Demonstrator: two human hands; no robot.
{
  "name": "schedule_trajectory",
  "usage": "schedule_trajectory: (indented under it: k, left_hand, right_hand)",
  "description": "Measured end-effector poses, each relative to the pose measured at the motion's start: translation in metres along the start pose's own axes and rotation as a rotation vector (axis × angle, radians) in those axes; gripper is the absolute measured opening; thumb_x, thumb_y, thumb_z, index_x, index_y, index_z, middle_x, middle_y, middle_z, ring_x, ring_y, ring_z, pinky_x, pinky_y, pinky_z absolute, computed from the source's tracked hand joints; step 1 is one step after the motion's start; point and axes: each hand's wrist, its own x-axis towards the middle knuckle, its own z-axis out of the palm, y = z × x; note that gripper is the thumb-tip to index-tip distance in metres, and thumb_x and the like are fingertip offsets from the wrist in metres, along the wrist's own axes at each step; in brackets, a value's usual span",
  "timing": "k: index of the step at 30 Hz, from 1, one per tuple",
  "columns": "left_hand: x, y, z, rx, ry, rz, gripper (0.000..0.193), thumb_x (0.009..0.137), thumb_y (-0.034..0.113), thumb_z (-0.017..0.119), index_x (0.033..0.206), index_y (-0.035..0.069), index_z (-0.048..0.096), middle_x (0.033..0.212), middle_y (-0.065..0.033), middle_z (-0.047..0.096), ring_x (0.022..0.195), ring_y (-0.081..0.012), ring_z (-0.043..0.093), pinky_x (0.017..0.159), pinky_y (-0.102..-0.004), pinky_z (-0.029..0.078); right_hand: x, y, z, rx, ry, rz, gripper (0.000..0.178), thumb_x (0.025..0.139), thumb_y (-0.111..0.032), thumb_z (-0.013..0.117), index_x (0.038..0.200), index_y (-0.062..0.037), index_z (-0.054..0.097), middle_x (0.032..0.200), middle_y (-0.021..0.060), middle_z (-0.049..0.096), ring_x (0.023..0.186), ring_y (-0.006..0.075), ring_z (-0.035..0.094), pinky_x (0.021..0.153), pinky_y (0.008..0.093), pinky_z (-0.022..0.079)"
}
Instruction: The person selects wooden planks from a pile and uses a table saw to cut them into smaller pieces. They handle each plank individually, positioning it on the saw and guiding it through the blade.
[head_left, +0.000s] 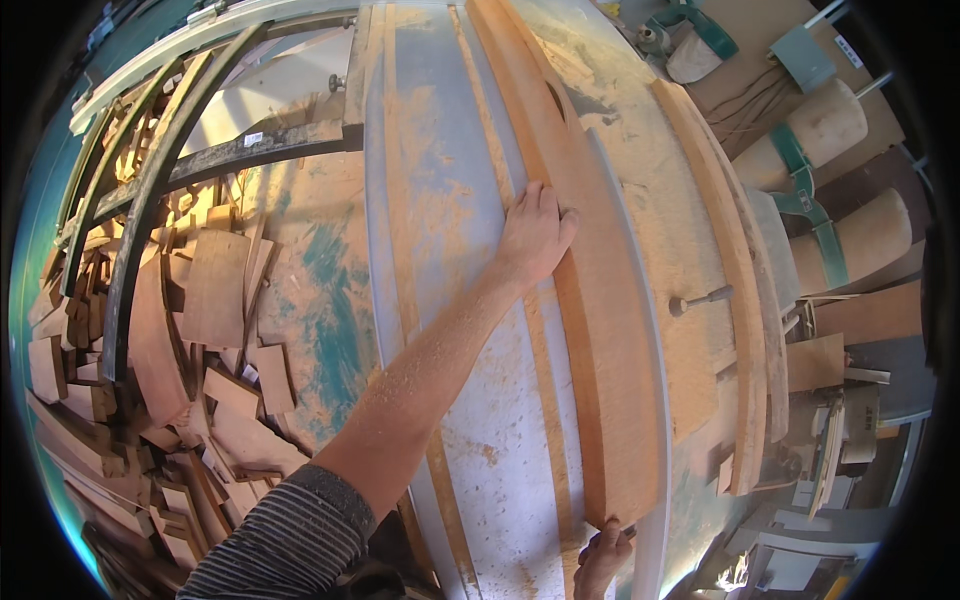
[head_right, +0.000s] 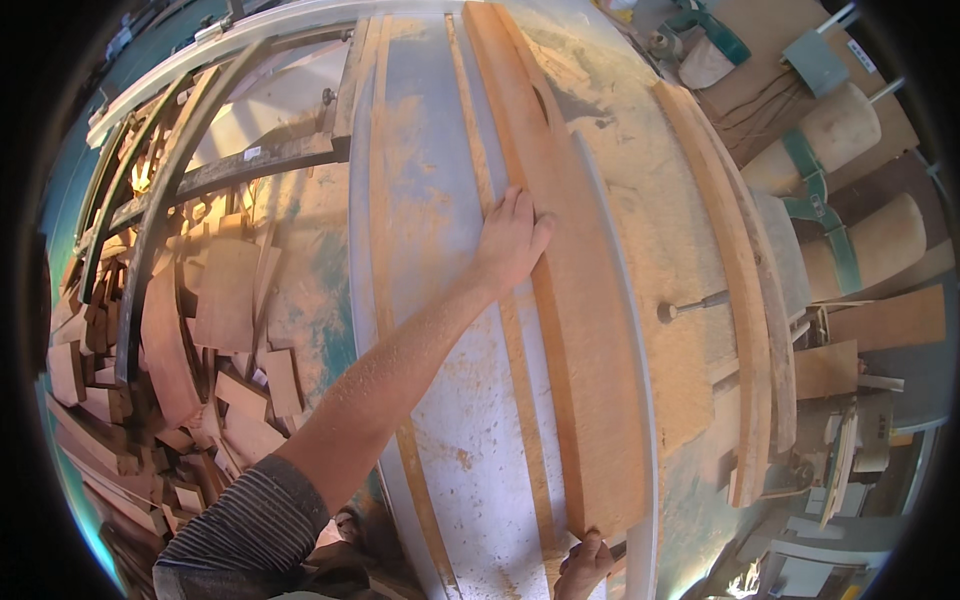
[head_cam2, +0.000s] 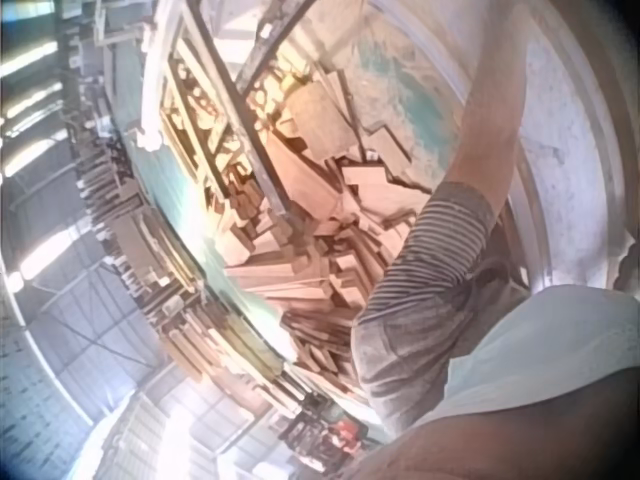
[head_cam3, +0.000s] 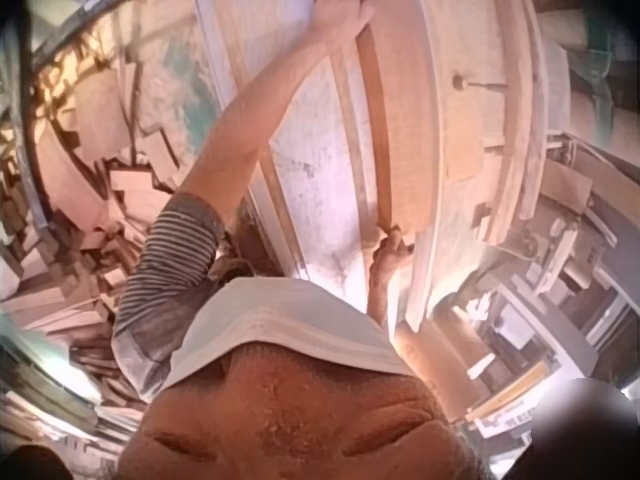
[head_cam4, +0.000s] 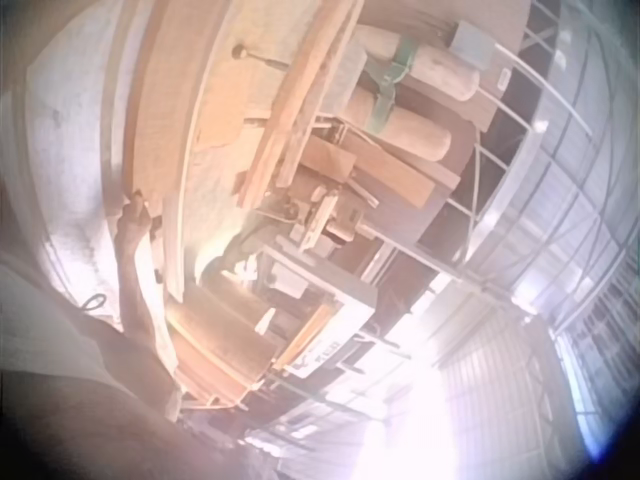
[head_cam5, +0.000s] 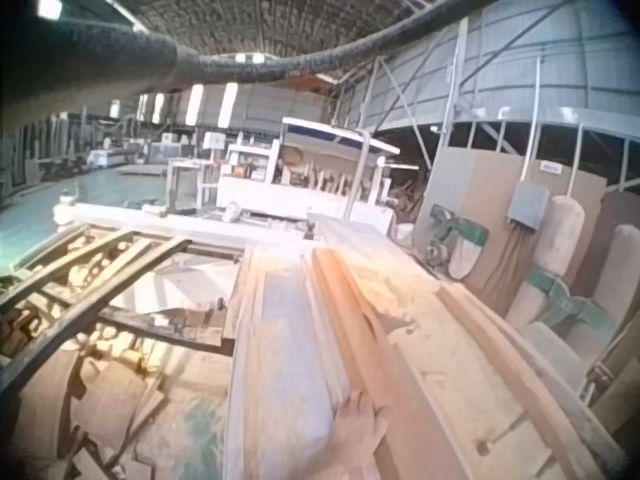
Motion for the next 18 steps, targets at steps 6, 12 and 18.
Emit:
schedule_trajectory:
  k: [6, 12, 18]
  left_hand:
    - [0.009, -0.002, -0.010, 0.212, -0.092, 0.124, 0.020, 0.095, 0.014, 0.054, 0.101, -0.005, 0.058, 0.109, -0.0214, 0.055, 0.111, -0.0374, 0.051, 0.100, -0.0492, 0.046]
    - [0.023, -0.011, -0.005, 0.043, 0.009, 0.011, 0.027, 0.097, 0.017, 0.052, 0.105, -0.008, 0.058, 0.110, -0.0208, 0.055, 0.113, -0.0384, 0.051, 0.102, -0.0487, 0.046]
    - [0.037, -0.020, -0.004, 0.098, -0.075, -0.043, 0.038, 0.099, 0.023, 0.048, 0.116, -0.011, 0.053, 0.115, -0.0252, 0.053, 0.115, -0.0402, 0.051, 0.105, -0.0497, 0.044]
  right_hand:
    - [-0.001, -0.012, 0.008, -0.033, 0.008, 0.005, 0.048, 0.102, -0.034, 0.060, 0.064, -0.0127, 0.040, 0.052, -0.0034, 0.033, 0.039, 0.0075, 0.029, 0.033, 0.0272, 0.022]
    - [-0.008, -0.047, 0.017, -0.195, -0.063, -0.053, 0.039, 0.106, -0.038, 0.049, 0.101, -0.0064, 0.072, 0.062, -0.0038, 0.048, 0.047, 0.0067, 0.042, 0.041, 0.0272, 0.032]
    - [-0.008, -0.057, 0.035, -0.231, -0.030, -0.125, 0.042, 0.103, -0.039, 0.052, 0.092, -0.0030, 0.071, 0.059, -0.0069, 0.041, 0.047, 0.0042, 0.036, 0.041, 0.0262, 0.028]
